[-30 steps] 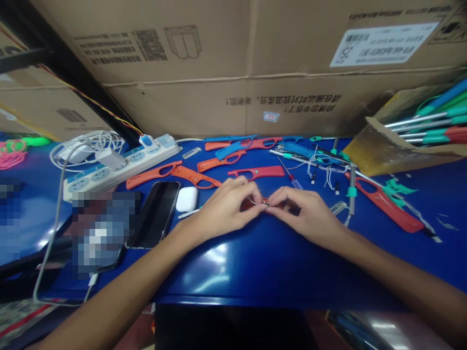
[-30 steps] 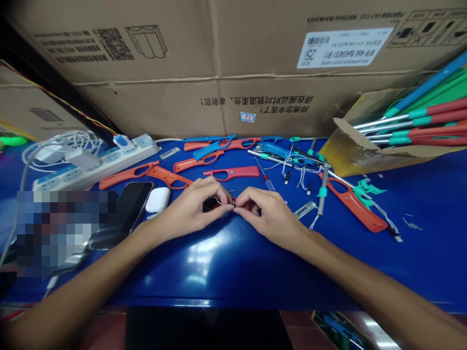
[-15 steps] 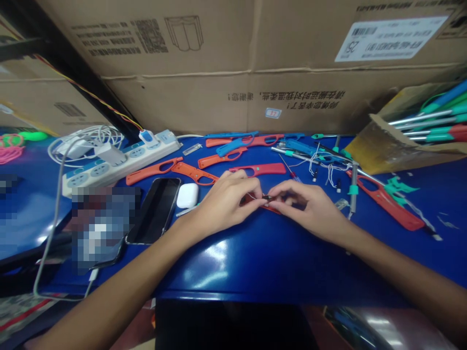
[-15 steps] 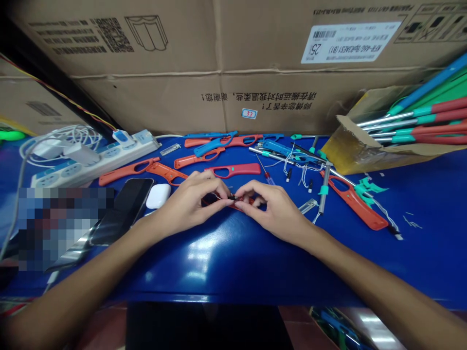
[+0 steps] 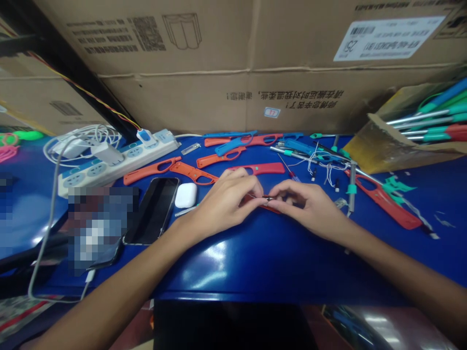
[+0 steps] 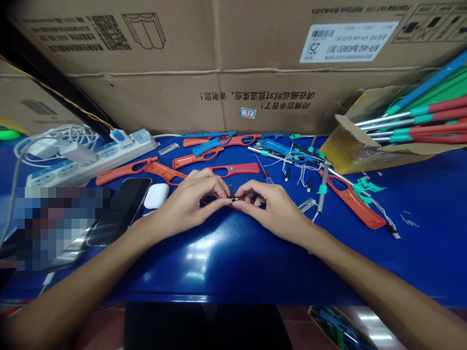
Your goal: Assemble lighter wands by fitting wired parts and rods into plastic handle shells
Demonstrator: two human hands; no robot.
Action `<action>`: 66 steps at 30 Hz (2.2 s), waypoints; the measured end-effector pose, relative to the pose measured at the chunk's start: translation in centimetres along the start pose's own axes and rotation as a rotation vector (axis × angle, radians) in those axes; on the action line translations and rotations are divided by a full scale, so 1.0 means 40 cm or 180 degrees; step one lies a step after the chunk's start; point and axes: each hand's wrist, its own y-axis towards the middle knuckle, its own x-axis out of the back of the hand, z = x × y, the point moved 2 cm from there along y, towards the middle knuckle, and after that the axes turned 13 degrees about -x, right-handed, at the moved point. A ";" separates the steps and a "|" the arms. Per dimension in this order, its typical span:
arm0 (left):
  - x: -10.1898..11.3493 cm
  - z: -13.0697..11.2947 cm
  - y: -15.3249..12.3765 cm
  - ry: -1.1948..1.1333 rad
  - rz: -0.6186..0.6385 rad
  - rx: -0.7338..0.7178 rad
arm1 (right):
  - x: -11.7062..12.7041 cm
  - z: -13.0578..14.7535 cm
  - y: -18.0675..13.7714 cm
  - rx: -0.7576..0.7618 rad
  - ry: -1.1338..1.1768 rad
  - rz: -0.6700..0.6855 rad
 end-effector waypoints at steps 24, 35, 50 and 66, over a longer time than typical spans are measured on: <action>-0.017 0.000 -0.005 0.0608 0.0058 -0.0195 | 0.007 0.001 -0.004 0.0692 -0.0383 -0.0136; -0.016 -0.008 -0.007 0.0635 -0.0067 -0.0409 | 0.010 0.002 -0.002 0.0121 -0.0087 0.0028; -0.013 -0.008 -0.008 0.0586 -0.0320 -0.0247 | 0.013 -0.003 -0.005 0.0503 -0.0625 -0.0425; -0.022 -0.003 -0.006 0.0588 -0.0225 -0.0082 | 0.013 0.014 -0.021 0.1325 -0.1516 -0.0367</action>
